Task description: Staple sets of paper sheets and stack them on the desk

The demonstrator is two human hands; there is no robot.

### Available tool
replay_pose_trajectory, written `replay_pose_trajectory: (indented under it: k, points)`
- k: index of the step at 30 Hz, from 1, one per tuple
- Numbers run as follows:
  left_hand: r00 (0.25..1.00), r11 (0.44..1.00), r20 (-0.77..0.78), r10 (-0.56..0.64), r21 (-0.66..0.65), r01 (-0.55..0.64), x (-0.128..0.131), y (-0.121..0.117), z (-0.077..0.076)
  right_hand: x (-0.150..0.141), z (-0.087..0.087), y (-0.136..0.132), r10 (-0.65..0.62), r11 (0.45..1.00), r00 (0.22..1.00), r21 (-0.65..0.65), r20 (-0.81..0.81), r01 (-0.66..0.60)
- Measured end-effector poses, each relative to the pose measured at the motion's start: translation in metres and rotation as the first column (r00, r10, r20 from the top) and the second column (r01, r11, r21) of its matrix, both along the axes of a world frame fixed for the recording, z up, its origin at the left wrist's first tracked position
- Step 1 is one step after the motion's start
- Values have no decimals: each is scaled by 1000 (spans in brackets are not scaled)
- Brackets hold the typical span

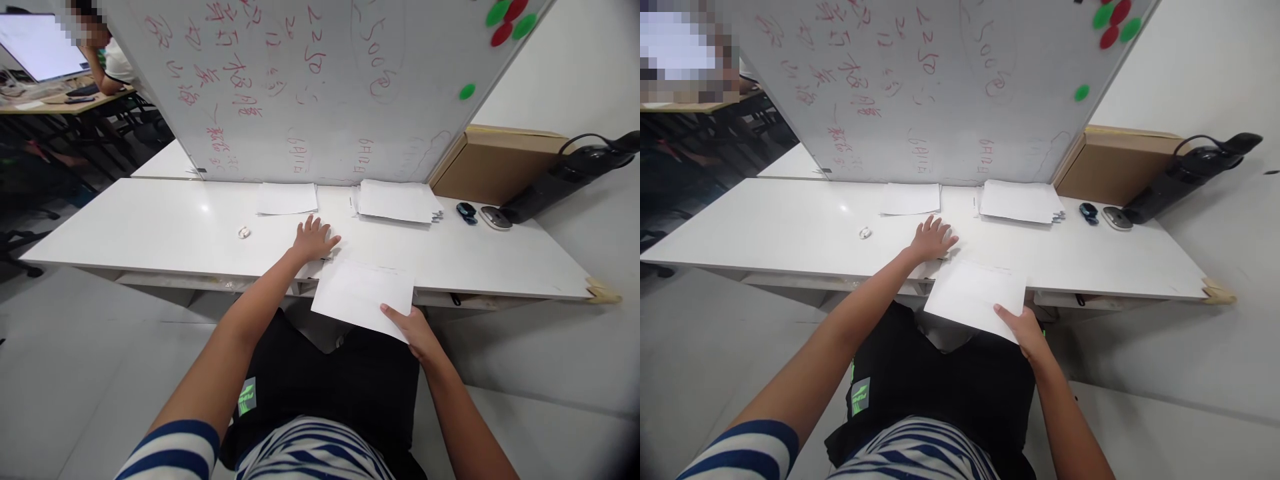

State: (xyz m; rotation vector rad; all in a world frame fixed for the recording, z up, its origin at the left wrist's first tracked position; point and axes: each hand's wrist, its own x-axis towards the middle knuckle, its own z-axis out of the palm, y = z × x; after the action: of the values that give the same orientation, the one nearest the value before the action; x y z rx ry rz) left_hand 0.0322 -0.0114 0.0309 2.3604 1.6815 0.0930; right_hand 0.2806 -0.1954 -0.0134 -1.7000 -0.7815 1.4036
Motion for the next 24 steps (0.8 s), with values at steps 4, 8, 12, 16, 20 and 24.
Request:
replay_pose_trajectory:
  k: [4, 8, 12, 16, 20, 24]
  points:
    - [999, 1000, -38, 5, -3, -6, 2, 1, -2, 0, 4, 2, -13, 999, 999, -37, 38, 15]
    - [999, 1000, -44, 16, 16, -15, 4, 3, -5, 2, 7, 4, -9, 999, 999, -38, 49, 11]
    - [999, 999, -35, 15, 30, -14, 7, 2, -6, 7, 1, 5, 6, 999, 999, -46, 48, -4]
    - [999, 999, -50, 20, 45, -18, 9, -1, -3, 10, -7, 7, 12, 998, 998, -67, 63, -8]
    - [998, 999, -52, 18, 35, -16, 10, -1, -2, 9, -6, 8, 16, 995, 997, -102, 73, -8]
    - [997, 999, -77, 21, 47, -18, 10, -1, -4, 7, -4, 7, 5, 994, 998, -110, 56, 1]
